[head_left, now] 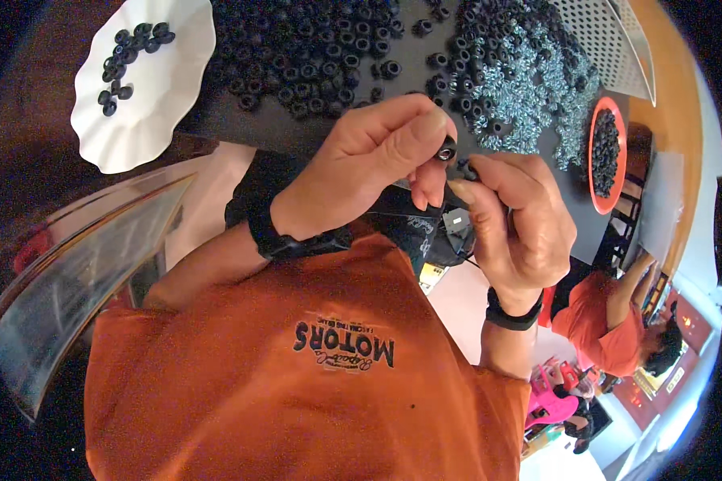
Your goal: Inspecting and sorting small black rubber O-rings at a manual workstation.
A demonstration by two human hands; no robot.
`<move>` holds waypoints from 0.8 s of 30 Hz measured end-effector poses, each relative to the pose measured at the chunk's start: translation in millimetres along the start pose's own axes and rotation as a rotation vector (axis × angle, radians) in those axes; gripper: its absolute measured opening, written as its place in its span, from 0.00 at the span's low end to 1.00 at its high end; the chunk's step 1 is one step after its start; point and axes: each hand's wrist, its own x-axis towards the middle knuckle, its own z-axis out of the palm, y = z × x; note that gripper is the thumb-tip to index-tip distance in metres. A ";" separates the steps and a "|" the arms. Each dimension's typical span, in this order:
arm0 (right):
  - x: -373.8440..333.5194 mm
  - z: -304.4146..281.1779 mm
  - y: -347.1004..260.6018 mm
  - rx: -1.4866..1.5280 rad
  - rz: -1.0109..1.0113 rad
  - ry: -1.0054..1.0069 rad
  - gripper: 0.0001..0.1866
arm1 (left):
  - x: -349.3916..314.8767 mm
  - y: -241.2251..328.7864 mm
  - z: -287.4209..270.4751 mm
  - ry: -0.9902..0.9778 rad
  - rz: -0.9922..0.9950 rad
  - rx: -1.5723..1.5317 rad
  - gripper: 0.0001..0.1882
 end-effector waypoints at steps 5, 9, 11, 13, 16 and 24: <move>4.1 -0.9 -1.9 -0.011 -0.004 -0.035 0.10 | 0.8 2.1 -1.3 -0.005 0.027 0.245 0.20; 8.6 -2.9 3.4 -0.025 -0.075 -0.053 0.13 | 2.3 6.1 -1.7 -0.004 -0.017 0.224 0.19; 10.2 -2.6 3.1 -0.046 -0.065 -0.052 0.14 | 2.7 3.1 -3.7 -0.034 -0.034 0.189 0.18; 11.9 -2.8 2.6 -0.056 -0.064 -0.061 0.14 | 2.1 4.1 -1.3 -0.021 -0.042 0.122 0.17; 14.2 -2.8 1.0 -0.080 -0.061 -0.083 0.14 | 1.9 6.8 2.6 0.014 -0.061 0.045 0.16; 11.6 0.1 0.7 -0.062 -0.035 -0.083 0.14 | 2.7 5.9 0.9 0.045 -0.071 0.057 0.17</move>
